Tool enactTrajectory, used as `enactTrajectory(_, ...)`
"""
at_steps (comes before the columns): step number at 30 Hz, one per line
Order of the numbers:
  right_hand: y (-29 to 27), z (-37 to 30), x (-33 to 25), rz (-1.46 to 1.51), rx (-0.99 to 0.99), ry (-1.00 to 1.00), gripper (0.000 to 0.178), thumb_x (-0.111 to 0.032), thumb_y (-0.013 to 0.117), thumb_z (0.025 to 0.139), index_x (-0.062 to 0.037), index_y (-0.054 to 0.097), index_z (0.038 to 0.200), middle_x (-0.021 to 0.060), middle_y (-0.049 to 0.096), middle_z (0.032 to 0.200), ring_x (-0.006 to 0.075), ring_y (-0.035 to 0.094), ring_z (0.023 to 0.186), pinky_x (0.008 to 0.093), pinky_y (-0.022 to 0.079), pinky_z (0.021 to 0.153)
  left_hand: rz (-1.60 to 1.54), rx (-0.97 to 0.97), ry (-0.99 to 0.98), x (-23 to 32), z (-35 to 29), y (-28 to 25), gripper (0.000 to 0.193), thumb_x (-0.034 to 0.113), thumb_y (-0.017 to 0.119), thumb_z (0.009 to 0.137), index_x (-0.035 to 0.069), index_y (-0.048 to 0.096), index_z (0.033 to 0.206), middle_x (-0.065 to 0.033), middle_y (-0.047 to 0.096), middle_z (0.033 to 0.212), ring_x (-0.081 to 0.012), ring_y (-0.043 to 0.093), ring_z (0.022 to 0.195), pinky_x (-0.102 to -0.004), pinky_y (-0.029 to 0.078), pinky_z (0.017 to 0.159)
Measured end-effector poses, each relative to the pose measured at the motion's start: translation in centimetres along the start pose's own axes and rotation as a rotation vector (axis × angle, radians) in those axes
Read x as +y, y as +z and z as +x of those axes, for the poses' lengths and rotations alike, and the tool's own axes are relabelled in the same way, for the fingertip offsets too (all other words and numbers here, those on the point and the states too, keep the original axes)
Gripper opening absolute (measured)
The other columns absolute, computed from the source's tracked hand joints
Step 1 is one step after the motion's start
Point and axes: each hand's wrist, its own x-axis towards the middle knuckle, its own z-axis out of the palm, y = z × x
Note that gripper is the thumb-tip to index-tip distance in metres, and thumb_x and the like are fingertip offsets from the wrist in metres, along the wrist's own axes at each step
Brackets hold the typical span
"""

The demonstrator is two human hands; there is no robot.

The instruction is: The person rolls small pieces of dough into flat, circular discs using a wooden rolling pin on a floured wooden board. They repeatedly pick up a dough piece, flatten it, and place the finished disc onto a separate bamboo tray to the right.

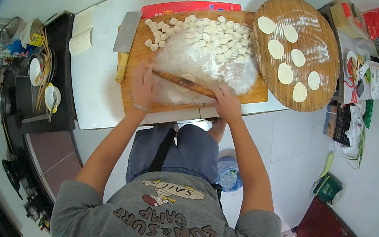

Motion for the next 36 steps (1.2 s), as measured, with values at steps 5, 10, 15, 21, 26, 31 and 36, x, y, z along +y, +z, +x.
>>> enactTrajectory(5,0.9,6.9,-1.6,-0.157,0.072,-0.273,0.046,-0.028,0.061,0.086,-0.0128,0.052,0.129,0.015,0.042,0.142,0.0332,0.043,0.129,0.05,0.034,0.106,0.153,-0.242,-0.128,-0.2,-3.2,0.8,0.07,0.037,0.051,0.092,0.002,0.028,0.148,-0.0193,0.021,0.156,-0.0389,0.02,0.143,-0.0499,0.014,0.118)
enactTrajectory(10,2.1,11.1,-0.8,-0.278,0.239,-0.18,0.062,-0.033,0.054,0.091,-0.0162,0.036,0.147,0.015,0.03,0.154,0.0338,0.03,0.14,0.055,0.018,0.115,0.157,-0.16,-0.192,0.0,1.1,1.5,0.07,0.038,0.048,0.093,0.001,0.025,0.149,-0.0203,0.021,0.156,-0.0407,0.018,0.144,-0.052,0.011,0.117)
enactTrajectory(15,2.4,5.5,-0.8,-0.304,-0.09,-0.218,0.063,-0.036,0.05,0.092,-0.0228,0.031,0.151,0.0131,0.023,0.158,0.033,0.023,0.145,0.0591,0.01,0.116,0.088,-0.229,-0.109,1.1,-4.9,-0.2,0.072,0.04,0.049,0.094,0.0,0.025,0.149,-0.0222,0.021,0.156,-0.0393,0.018,0.144,-0.0508,0.011,0.118)
enactTrajectory(21,2.6,12.6,-2.1,-0.306,0.174,-0.194,0.056,-0.033,0.049,0.093,-0.0196,0.038,0.147,0.0131,0.028,0.155,0.0342,0.028,0.141,0.0559,0.017,0.115,0.15,-0.14,-0.294,-0.9,0.0,1.6,0.075,0.04,0.053,0.091,-0.001,0.026,0.148,-0.0216,0.019,0.156,-0.0403,0.016,0.144,-0.0512,0.013,0.117)
enactTrajectory(26,2.1,7.0,-1.8,-0.298,0.021,-0.215,0.056,-0.031,0.049,0.094,-0.0186,0.038,0.147,0.0127,0.028,0.155,0.0354,0.027,0.141,0.0565,0.018,0.115,0.058,-0.248,-0.182,1.4,-5.6,-1.0,0.072,0.038,0.048,0.094,-0.001,0.024,0.149,-0.0225,0.02,0.156,-0.0397,0.014,0.145,-0.052,0.011,0.117)
enactTrajectory(31,2.2,10.1,-3.7,-0.29,0.102,-0.279,0.055,-0.031,0.047,0.095,-0.0183,0.037,0.147,0.0129,0.027,0.155,0.0354,0.026,0.142,0.0568,0.019,0.114,0.091,-0.198,-0.27,-0.4,-3.3,-0.3,0.072,0.039,0.051,0.092,0.001,0.026,0.149,-0.0201,0.019,0.157,-0.0391,0.015,0.145,-0.0523,0.012,0.117)
enactTrajectory(36,2.8,10.6,-1.4,-0.295,0.142,-0.167,0.055,-0.031,0.046,0.095,-0.0189,0.036,0.148,0.0126,0.026,0.156,0.0355,0.027,0.141,0.0569,0.019,0.114,0.177,-0.164,-0.243,-1.2,0.2,0.8,0.072,0.04,0.052,0.092,0.002,0.028,0.148,-0.0183,0.021,0.157,-0.0382,0.016,0.145,-0.0516,0.012,0.117)
